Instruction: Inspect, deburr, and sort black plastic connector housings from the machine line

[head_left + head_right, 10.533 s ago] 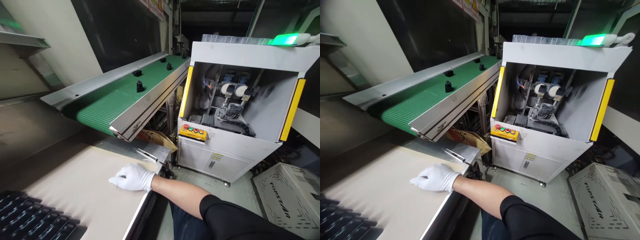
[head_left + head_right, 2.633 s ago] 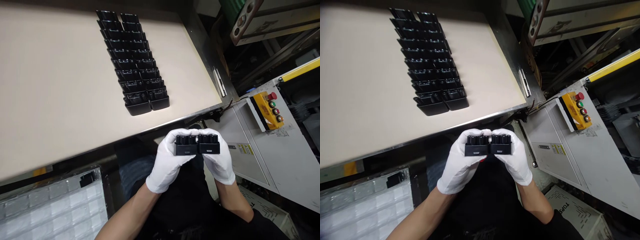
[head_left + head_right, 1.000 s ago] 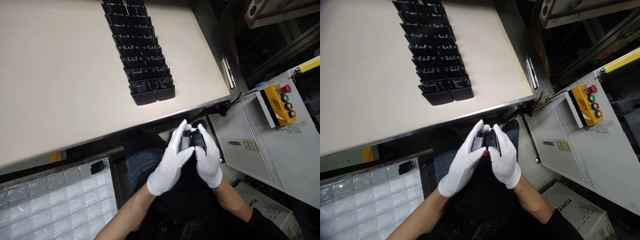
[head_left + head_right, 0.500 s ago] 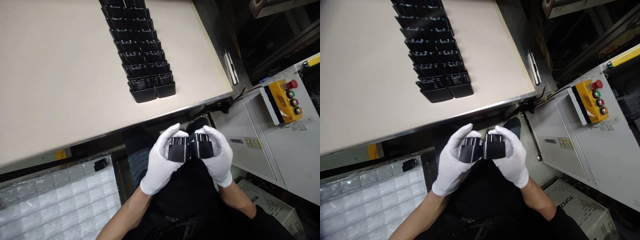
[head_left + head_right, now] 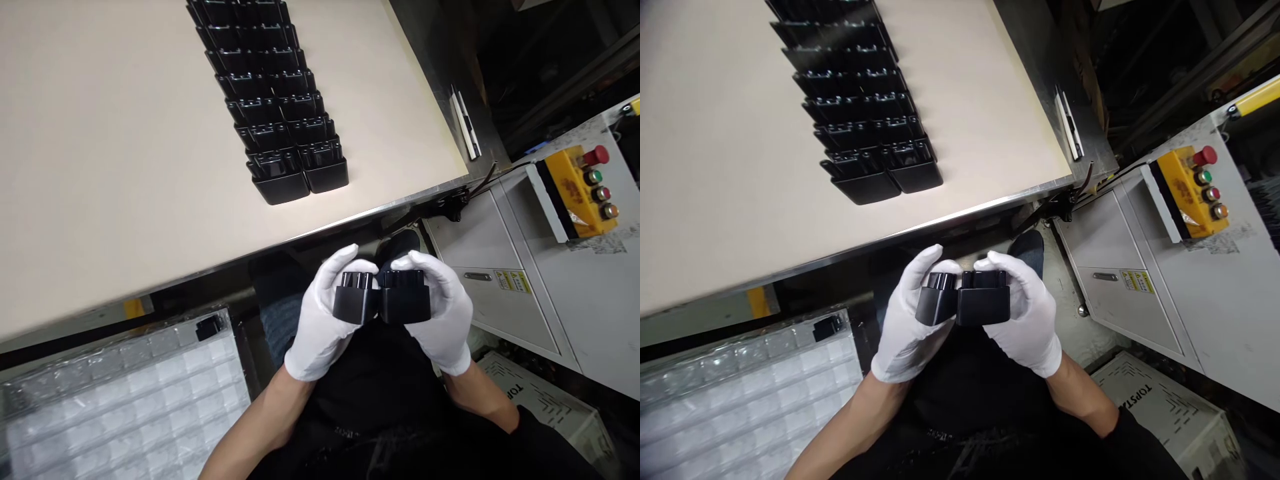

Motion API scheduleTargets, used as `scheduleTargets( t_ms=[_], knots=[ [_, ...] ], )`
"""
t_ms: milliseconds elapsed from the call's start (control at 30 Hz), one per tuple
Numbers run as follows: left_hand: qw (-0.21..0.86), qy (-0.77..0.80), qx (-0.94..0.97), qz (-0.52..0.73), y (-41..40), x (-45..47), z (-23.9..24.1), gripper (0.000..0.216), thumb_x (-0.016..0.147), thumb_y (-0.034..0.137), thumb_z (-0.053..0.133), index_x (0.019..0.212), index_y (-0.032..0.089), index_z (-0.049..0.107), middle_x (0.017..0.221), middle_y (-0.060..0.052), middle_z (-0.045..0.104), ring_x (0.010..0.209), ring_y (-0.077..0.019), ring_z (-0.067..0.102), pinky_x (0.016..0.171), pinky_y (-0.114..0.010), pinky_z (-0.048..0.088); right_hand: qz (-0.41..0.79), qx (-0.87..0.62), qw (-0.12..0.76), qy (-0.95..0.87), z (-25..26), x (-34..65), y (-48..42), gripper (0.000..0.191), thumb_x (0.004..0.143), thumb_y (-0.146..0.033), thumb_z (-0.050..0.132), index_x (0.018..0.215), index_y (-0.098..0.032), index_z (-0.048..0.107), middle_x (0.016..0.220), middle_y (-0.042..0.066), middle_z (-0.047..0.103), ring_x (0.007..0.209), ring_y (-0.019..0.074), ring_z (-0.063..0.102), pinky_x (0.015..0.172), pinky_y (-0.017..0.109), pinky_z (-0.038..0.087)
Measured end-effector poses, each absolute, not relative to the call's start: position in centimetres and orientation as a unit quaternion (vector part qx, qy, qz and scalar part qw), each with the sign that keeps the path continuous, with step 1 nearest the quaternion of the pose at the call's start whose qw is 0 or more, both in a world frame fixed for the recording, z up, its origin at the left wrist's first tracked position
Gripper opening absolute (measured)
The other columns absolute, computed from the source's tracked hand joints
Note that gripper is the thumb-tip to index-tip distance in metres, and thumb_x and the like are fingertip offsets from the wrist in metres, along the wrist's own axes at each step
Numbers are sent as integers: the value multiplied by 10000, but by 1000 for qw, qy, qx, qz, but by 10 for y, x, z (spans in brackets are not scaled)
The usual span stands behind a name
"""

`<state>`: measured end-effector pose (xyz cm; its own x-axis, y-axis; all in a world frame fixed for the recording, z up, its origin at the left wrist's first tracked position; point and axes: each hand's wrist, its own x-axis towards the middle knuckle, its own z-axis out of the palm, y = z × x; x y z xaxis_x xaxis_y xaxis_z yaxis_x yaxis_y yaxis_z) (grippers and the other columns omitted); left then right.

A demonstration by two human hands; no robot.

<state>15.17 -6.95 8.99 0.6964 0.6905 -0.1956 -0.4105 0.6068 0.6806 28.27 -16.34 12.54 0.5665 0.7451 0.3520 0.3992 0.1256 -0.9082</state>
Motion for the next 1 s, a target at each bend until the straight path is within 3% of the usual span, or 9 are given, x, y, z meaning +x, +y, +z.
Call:
scheduleTargets(
  t_ms=[267,500,800,1000],
  knots=[
    [901,199,242,301,-67,150,98,736,681,153,1026,1335,371,767,1129,0,753,845,-95,711,747,-141,608,146,-636,619,-437,130,282,-162,703,793,33,820,1406,-286,690,1149,15,796,1045,193,789,926,340,714],
    [932,211,161,248,-70,157,97,701,656,128,1030,1265,388,797,1093,23,708,849,-77,710,736,-112,607,156,-635,624,-428,128,279,-162,693,779,-41,906,1392,-280,689,1183,22,802,1072,209,796,956,350,718],
    [862,224,320,324,-65,153,94,776,662,261,1058,1363,396,752,1113,-11,751,775,-95,665,694,-171,586,129,-640,632,-418,129,281,-158,604,824,11,783,1358,-258,696,1113,26,798,1017,195,793,892,352,721],
    [808,251,395,358,-64,151,95,787,655,366,1071,1371,384,746,1081,-21,766,899,-152,709,797,-225,605,143,-632,637,-418,128,284,-158,643,812,41,774,1366,-274,688,1125,18,792,1028,189,791,928,368,712]
  ],
)
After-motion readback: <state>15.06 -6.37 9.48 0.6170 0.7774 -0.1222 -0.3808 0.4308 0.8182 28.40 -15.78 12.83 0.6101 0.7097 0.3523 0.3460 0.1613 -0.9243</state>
